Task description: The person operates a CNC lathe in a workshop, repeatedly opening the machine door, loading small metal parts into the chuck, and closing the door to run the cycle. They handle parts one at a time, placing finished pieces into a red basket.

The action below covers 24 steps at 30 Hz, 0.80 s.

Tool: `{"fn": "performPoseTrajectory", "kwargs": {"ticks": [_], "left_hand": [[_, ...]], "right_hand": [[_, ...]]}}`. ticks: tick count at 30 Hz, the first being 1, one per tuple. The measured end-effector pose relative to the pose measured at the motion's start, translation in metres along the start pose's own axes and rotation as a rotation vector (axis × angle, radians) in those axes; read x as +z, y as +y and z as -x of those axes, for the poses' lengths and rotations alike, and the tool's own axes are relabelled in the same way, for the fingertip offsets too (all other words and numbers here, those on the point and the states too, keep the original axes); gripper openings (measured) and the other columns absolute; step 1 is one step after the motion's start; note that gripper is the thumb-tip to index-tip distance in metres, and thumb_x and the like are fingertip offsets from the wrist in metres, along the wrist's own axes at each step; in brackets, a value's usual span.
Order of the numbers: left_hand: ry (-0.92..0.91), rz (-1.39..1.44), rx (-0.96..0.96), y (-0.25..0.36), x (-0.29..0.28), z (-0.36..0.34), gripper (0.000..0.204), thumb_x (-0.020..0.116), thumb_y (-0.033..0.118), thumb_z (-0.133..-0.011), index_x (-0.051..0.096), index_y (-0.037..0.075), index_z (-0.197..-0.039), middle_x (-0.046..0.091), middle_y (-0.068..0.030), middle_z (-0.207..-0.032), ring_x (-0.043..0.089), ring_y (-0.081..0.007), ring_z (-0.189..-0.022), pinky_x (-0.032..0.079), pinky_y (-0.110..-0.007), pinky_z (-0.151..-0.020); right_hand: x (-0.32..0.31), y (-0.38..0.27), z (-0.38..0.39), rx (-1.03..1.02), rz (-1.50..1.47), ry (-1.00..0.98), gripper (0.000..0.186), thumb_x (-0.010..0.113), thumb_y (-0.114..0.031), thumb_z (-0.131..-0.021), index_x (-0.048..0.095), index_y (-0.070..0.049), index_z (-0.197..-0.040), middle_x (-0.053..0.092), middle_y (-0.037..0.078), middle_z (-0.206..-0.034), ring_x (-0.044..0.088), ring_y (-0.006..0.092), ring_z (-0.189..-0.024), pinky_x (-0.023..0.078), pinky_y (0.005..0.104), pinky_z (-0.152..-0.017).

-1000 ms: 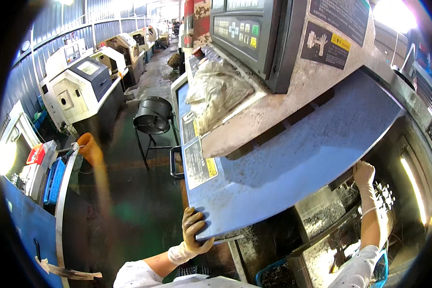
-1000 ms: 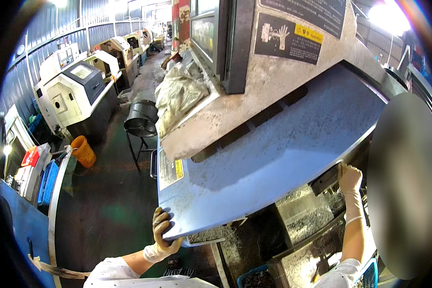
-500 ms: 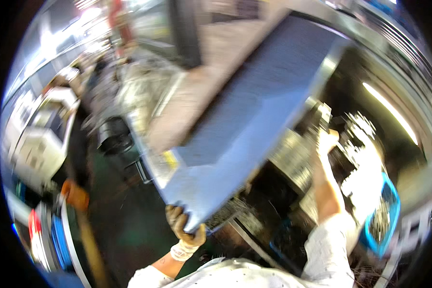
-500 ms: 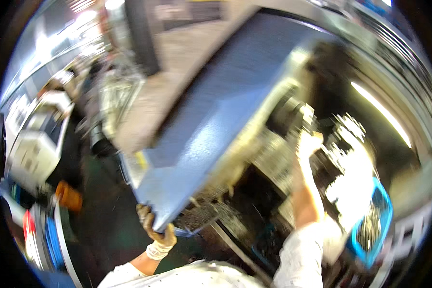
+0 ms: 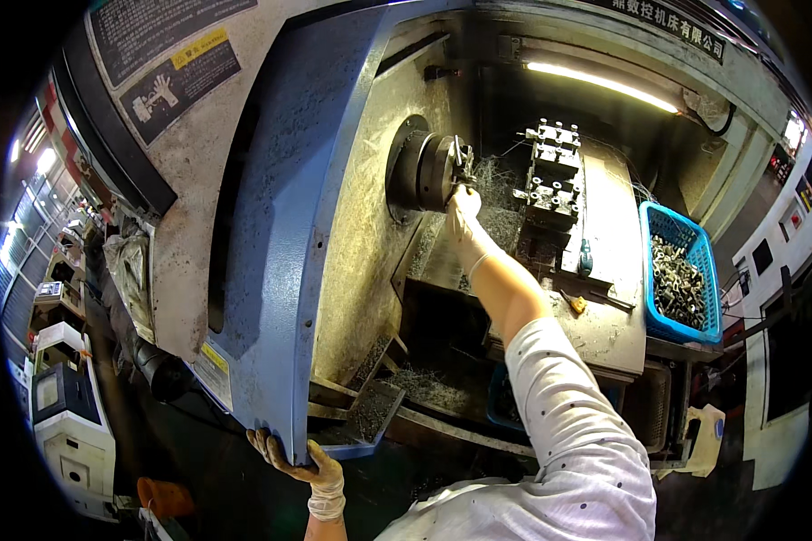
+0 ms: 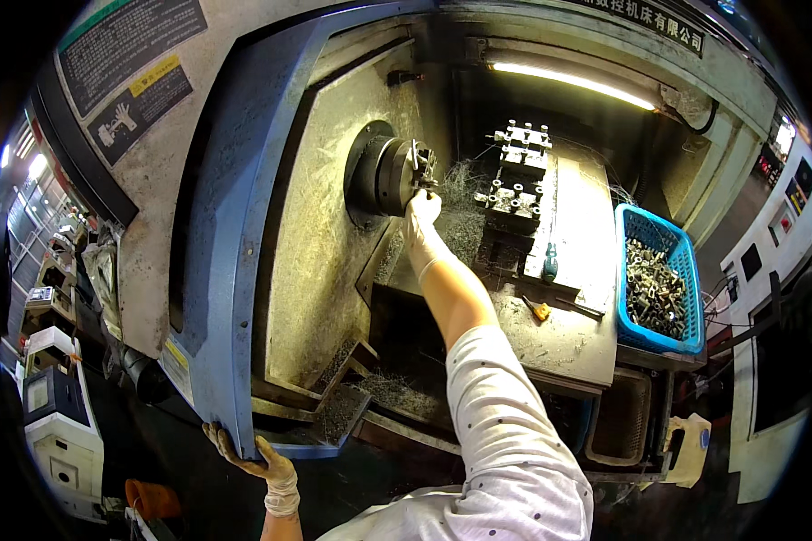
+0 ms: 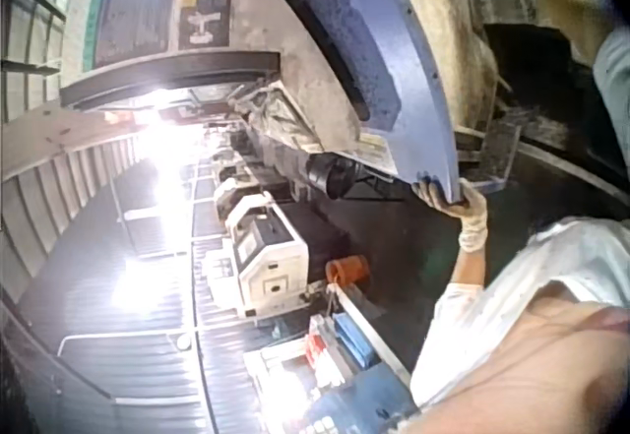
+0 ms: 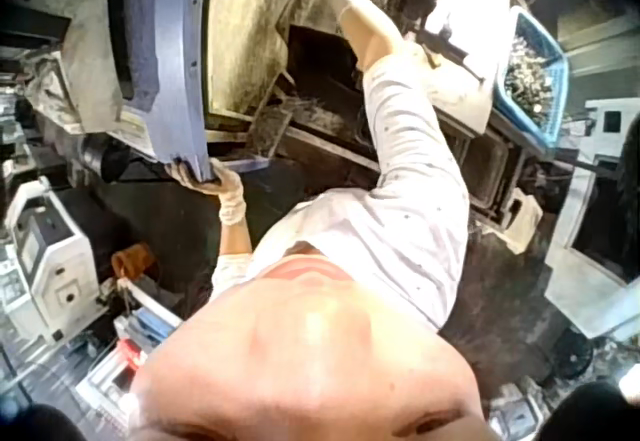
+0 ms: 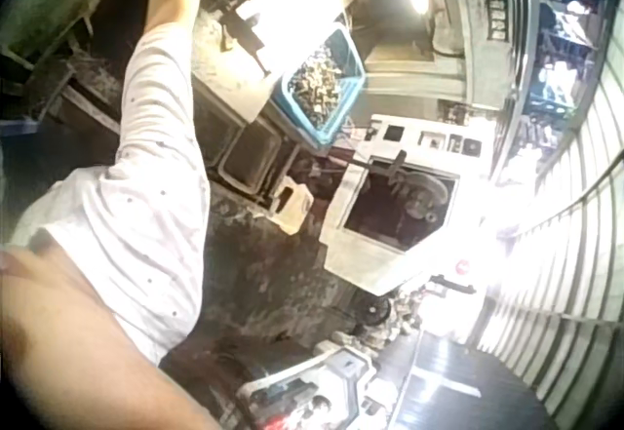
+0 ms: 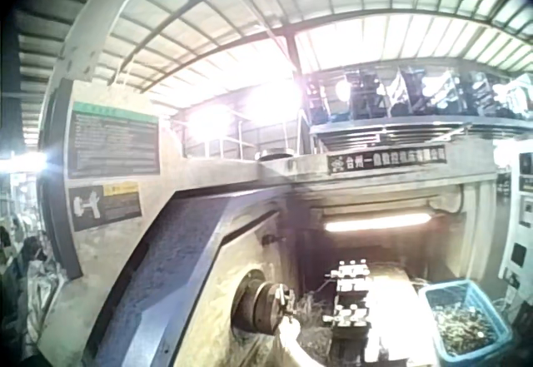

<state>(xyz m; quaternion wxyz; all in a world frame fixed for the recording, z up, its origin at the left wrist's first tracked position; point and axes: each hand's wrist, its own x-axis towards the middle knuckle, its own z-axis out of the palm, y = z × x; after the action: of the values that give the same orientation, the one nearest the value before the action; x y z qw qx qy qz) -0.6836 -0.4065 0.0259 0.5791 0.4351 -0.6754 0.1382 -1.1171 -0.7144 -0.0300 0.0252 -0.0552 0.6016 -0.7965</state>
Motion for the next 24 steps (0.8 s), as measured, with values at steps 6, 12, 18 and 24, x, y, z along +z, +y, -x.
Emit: {"fn": "performPoseTrajectory", "kwargs": {"ticks": [6,12,18,24], "left_hand": [[-0.026,-0.034,0.037,0.008,-0.005,-0.009,0.047,0.043,0.013,-0.083,0.023,-0.003,-0.123,0.028,-0.0209,-0.126,0.026,-0.0362,-0.117,0.018,-0.047,-0.097],[0.077,0.001,0.056,0.003,-0.004,-0.005,0.045,0.045,0.012,-0.083,0.027,-0.006,-0.121,0.032,-0.0217,-0.124,0.029,-0.0344,-0.117,0.021,-0.044,-0.096],[0.105,0.152,0.028,0.015,0.011,-0.007,0.043,0.047,0.006,-0.081,0.030,-0.005,-0.120,0.031,-0.0202,-0.125,0.030,-0.0331,-0.116,0.023,-0.043,-0.097],[0.026,-0.174,-0.018,0.019,0.002,-0.008,0.062,0.062,0.004,-0.071,0.027,-0.002,-0.121,0.033,-0.0195,-0.122,0.035,-0.0308,-0.113,0.031,-0.041,-0.095]], "right_hand": [[-0.042,-0.106,0.052,0.436,-0.343,-0.137,0.021,0.045,-0.017,-0.080,0.051,-0.001,-0.069,0.054,0.008,-0.060,0.051,0.0185,-0.052,0.042,0.0277,-0.047],[-0.219,-0.169,0.138,0.708,-0.452,-0.793,0.005,0.048,-0.010,-0.082,0.049,-0.006,-0.080,0.054,0.005,-0.071,0.052,0.0134,-0.063,0.044,0.0266,-0.060],[-0.432,-0.199,-0.069,-0.594,0.787,-0.203,0.038,0.054,-0.012,-0.075,0.046,0.000,-0.111,0.058,0.014,-0.093,0.057,0.0205,-0.079,0.045,0.0296,-0.070],[-0.512,-0.202,-0.056,-0.653,0.616,-0.313,0.039,0.052,-0.009,-0.080,0.040,-0.001,-0.116,0.051,0.007,-0.106,0.050,0.0128,-0.085,0.040,0.0248,-0.078]]}}
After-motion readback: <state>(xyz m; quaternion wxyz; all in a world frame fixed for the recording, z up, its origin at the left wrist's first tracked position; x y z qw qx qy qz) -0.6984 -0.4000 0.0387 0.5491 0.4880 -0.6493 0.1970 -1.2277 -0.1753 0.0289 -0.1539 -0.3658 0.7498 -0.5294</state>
